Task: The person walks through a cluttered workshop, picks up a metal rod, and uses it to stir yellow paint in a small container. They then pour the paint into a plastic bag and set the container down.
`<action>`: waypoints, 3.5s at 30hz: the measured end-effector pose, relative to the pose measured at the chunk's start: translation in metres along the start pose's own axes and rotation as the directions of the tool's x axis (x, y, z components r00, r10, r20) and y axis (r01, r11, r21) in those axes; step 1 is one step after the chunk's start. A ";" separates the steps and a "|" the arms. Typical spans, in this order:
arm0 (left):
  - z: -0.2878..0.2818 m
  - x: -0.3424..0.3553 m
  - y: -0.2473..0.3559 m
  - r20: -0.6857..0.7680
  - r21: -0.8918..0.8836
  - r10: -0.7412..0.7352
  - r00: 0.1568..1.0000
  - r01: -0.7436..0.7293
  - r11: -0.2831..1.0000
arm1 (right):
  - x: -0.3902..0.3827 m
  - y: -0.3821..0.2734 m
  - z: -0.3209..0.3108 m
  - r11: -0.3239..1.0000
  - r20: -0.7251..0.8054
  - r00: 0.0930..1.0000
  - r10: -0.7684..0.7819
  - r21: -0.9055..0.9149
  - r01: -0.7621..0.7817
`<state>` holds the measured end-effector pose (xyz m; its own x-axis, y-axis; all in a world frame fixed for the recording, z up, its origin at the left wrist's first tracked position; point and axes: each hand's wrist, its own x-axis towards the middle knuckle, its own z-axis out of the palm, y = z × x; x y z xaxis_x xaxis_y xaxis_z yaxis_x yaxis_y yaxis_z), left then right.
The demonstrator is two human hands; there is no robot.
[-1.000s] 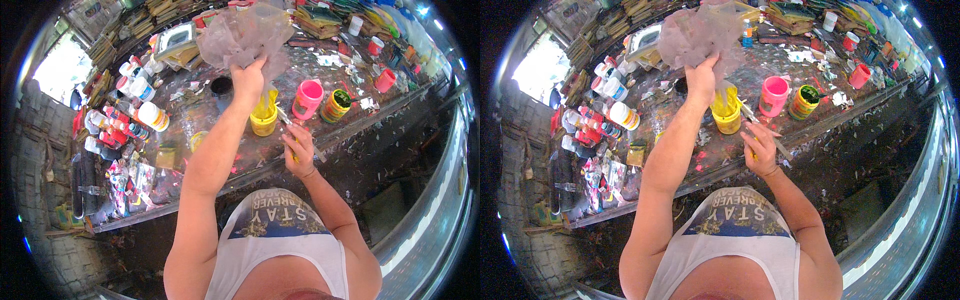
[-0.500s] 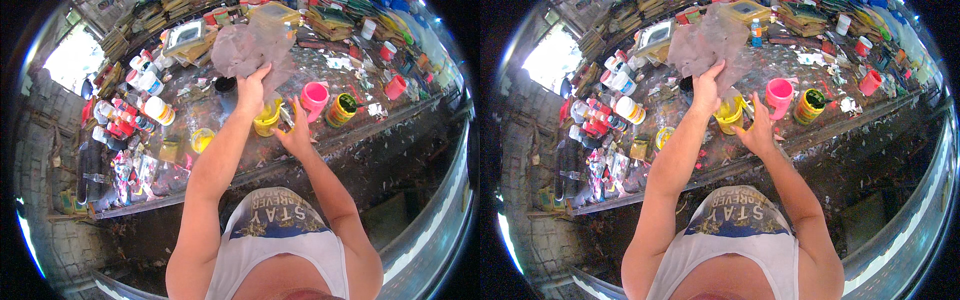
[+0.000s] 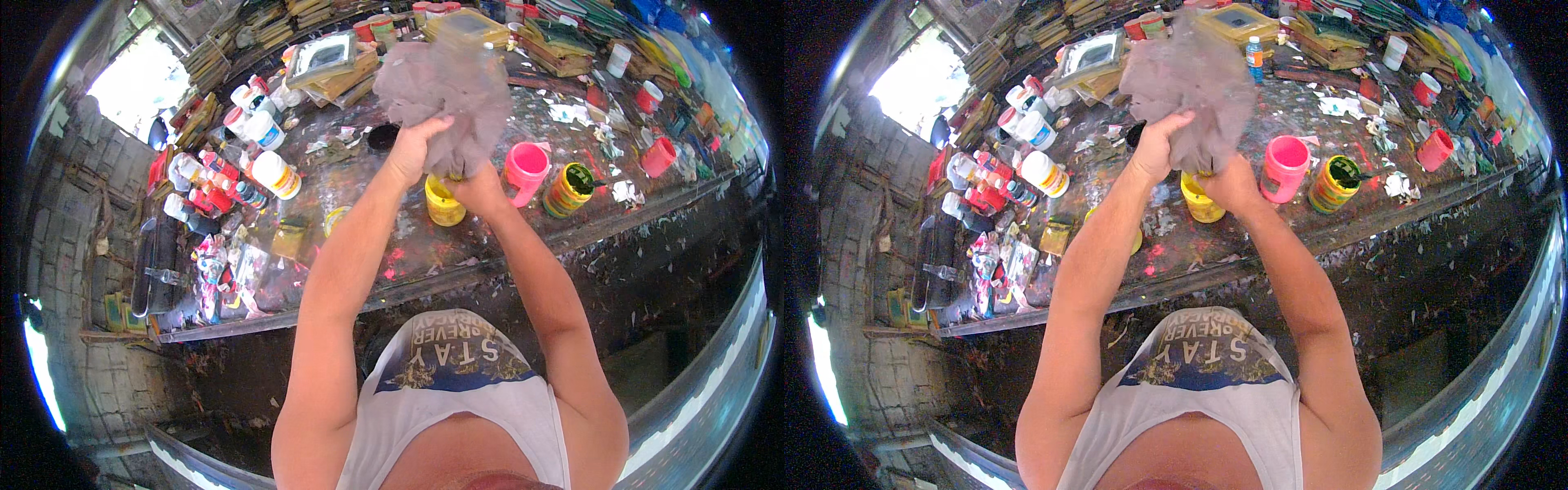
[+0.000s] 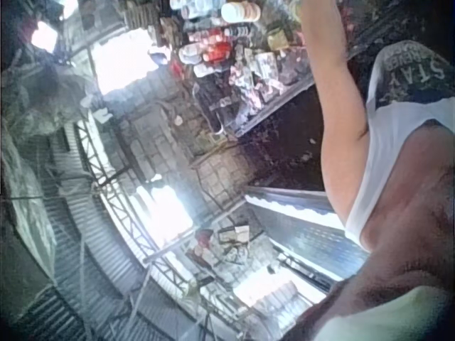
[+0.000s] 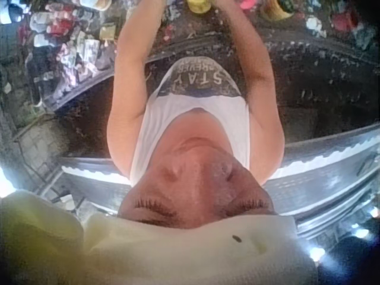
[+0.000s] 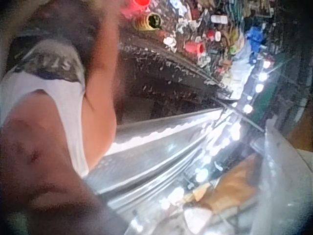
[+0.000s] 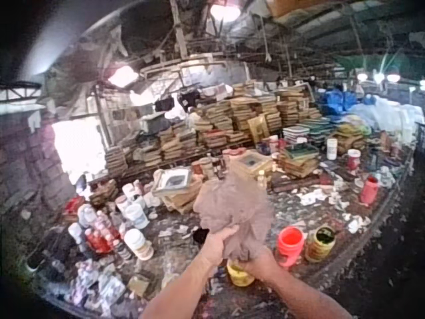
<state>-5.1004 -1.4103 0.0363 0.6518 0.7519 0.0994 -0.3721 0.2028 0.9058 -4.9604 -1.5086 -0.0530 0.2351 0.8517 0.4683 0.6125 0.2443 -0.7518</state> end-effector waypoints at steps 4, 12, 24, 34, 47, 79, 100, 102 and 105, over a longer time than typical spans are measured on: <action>-0.010 -0.019 0.005 0.066 0.571 0.171 0.983 -0.177 0.801 | -0.008 0.003 -0.001 0.997 0.169 0.984 -0.063 -0.025 0.068; -0.024 -0.029 0.012 0.130 0.811 0.304 0.944 -0.277 0.514 | -0.022 0.020 -0.011 0.999 0.052 0.998 0.030 -0.033 -0.028; -0.046 -0.069 -0.041 0.034 0.791 0.503 0.864 -0.331 0.515 | -0.085 0.042 -0.017 0.907 -0.265 0.918 0.294 0.381 -0.180; -0.061 -0.103 -0.027 0.191 0.892 0.451 0.872 -0.346 0.290 | -0.070 -0.060 -0.093 0.922 -0.518 0.767 -0.379 -0.140 0.361; -0.145 -0.238 0.008 -0.080 0.952 0.753 0.653 -0.175 0.253 | -0.053 -0.091 -0.045 0.839 0.046 0.933 -0.357 -0.423 0.342; -0.239 -0.227 -0.049 -0.474 0.730 0.531 0.702 -0.024 0.683 | -0.171 -0.042 -0.024 0.727 0.312 0.950 0.003 -0.654 0.212; -0.074 -0.052 -0.091 0.187 0.667 0.128 0.974 -0.222 0.711 | -0.075 0.022 0.019 0.940 0.151 0.959 0.240 0.210 -0.268; -0.078 -0.061 -0.105 0.142 0.568 0.054 0.988 -0.126 0.813 | -0.076 0.034 0.028 0.914 0.185 0.939 0.288 0.238 -0.328; -0.075 -0.068 -0.129 0.046 0.582 0.078 0.996 -0.090 0.808 | -0.077 0.052 0.038 0.898 0.160 0.954 0.253 0.327 -0.293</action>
<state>-5.1463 -1.4410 -0.1185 0.6507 0.7355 0.1885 0.0254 -0.2692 0.9627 -4.9754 -1.5437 -0.1454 0.2590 0.9485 0.1823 0.2344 0.1214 -0.9645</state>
